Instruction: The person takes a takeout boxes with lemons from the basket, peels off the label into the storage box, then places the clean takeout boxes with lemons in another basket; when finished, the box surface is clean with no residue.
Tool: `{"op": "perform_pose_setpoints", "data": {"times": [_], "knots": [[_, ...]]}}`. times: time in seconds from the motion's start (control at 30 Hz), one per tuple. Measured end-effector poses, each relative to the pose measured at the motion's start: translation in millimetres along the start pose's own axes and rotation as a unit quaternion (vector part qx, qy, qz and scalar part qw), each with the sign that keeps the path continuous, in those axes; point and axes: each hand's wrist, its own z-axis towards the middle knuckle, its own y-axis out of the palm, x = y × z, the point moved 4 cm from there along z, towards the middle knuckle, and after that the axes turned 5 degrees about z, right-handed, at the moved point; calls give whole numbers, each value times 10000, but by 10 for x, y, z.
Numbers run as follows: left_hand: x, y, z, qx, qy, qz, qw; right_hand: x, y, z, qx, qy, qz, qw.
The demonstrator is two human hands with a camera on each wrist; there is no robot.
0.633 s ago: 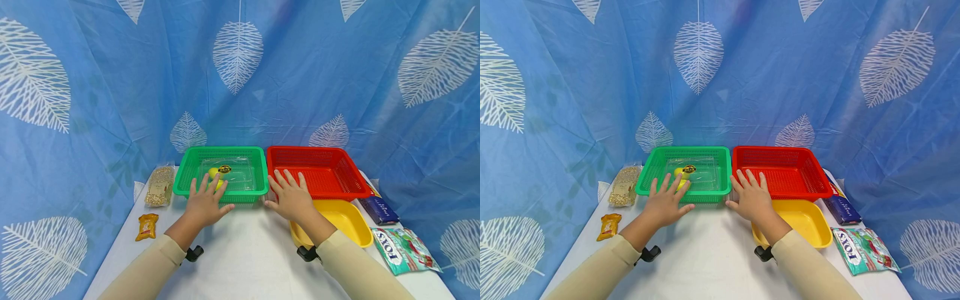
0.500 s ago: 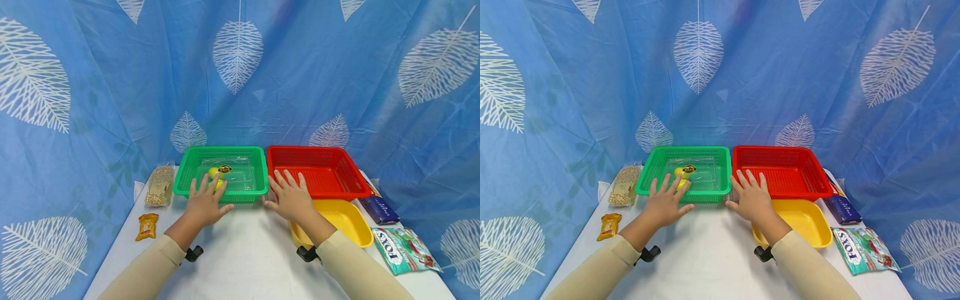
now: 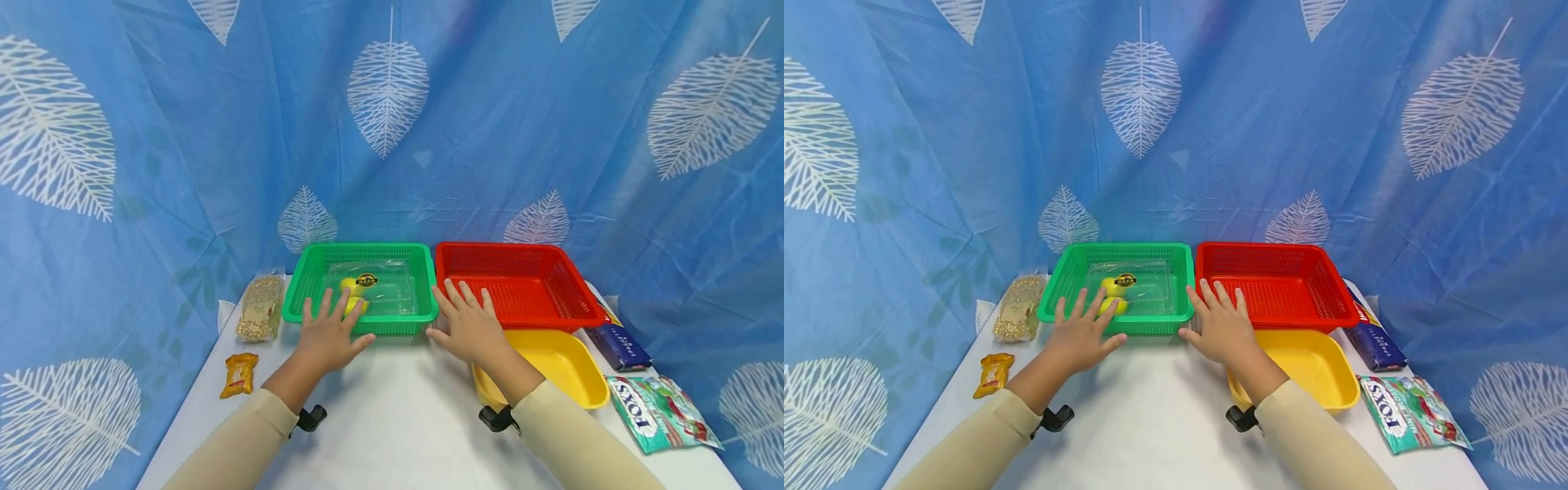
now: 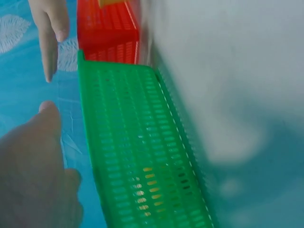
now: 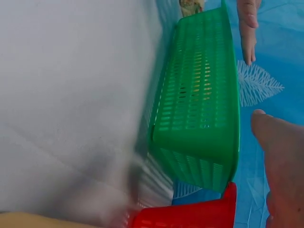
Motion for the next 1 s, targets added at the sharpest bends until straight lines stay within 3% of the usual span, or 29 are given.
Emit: {"op": "perform_pose_setpoints", "data": {"times": [0.4,0.57,0.8,1.0], "knots": [[-466,80,75,467,-575,-539,9958,-116,11,174,76,-82,925,9957],[-681,123,104,626,-771,-917,9908,-177,33,261,102,-80,1035,9945],[-973,161,161,429,-999,-1553,9819,-286,53,411,114,-91,1013,9948],[-1120,263,219,270,-941,-2239,9697,-361,60,544,153,-139,1097,9937]]}}
